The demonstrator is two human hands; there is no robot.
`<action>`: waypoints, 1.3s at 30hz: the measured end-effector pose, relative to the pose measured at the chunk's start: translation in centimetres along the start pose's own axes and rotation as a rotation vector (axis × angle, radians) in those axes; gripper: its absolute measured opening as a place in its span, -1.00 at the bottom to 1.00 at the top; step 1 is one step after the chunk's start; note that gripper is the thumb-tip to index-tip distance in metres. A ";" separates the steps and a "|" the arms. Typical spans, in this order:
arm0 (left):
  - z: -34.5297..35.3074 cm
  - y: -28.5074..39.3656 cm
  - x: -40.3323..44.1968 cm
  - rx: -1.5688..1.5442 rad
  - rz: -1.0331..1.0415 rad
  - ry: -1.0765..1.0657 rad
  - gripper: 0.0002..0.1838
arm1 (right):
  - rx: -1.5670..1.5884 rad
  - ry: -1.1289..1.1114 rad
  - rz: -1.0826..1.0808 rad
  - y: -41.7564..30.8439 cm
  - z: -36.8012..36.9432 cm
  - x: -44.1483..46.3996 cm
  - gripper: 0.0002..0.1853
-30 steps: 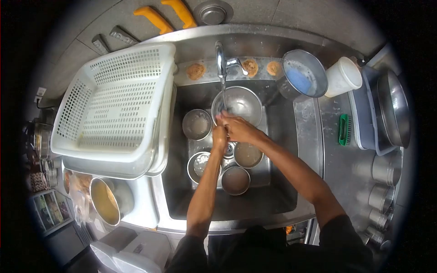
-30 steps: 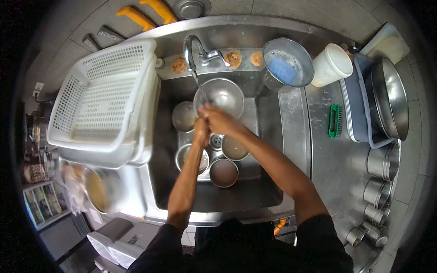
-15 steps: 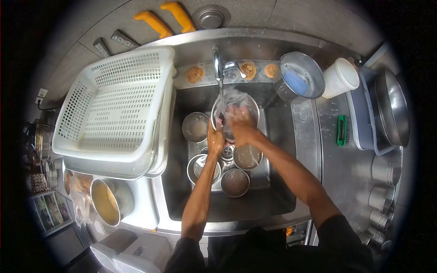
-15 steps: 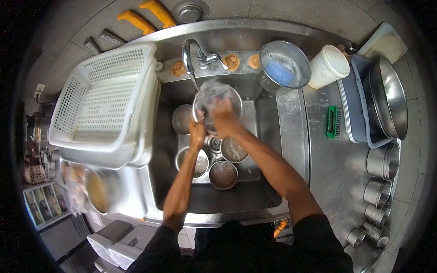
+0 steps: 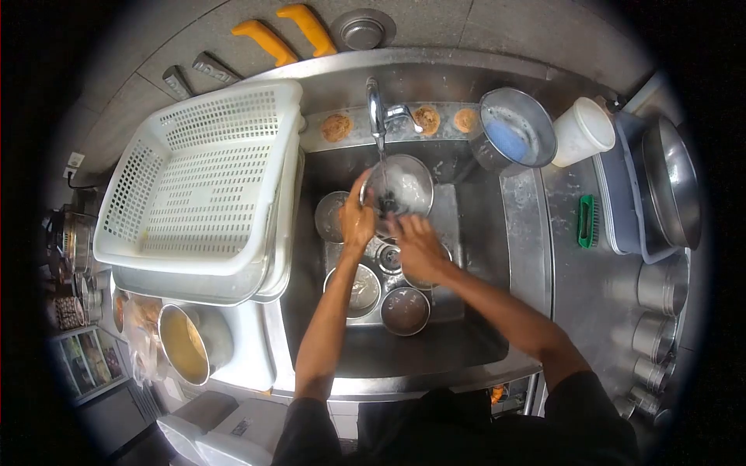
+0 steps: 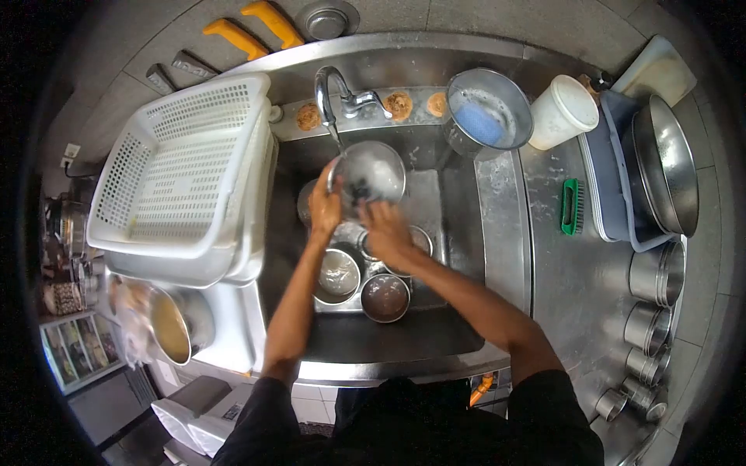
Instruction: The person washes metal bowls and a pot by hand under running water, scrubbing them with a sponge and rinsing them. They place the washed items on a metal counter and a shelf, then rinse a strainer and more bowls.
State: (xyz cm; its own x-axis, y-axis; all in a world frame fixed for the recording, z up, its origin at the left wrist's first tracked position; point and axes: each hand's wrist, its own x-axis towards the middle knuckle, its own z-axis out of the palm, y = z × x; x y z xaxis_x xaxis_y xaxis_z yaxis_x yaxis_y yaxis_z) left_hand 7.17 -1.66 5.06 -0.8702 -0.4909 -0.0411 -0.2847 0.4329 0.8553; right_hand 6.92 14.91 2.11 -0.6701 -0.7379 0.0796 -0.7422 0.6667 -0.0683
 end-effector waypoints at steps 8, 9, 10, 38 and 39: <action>-2.2 -0.9 2.7 -0.017 -0.020 -0.233 -0.59 | -0.016 0.130 -0.131 3.4 3.3 0.8 -0.62; -2.1 -1.3 2.9 -0.014 -0.025 -0.235 -0.59 | 0.042 0.079 -0.206 2.9 2.5 0.9 -0.68; -1.9 -1.6 3.2 -0.072 -0.075 -0.241 -0.58 | 0.099 0.030 -0.283 2.4 1.7 1.1 -0.73; 6.7 -2.0 -9.5 0.468 0.525 -0.593 -0.58 | 1.273 0.156 0.915 3.5 0.1 -3.5 -0.31; 6.8 -2.2 -11.0 0.348 0.639 -0.549 -0.61 | 1.156 0.087 0.920 4.2 1.5 -6.4 -0.43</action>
State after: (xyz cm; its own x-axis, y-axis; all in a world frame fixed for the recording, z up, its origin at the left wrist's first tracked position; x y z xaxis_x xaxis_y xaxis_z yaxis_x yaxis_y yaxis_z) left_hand 14.68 7.95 0.12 -0.9476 0.3114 0.0708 0.2900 0.7464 0.5990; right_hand 8.11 22.32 -0.20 -0.9241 -0.0759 -0.3746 0.3152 0.4032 -0.8591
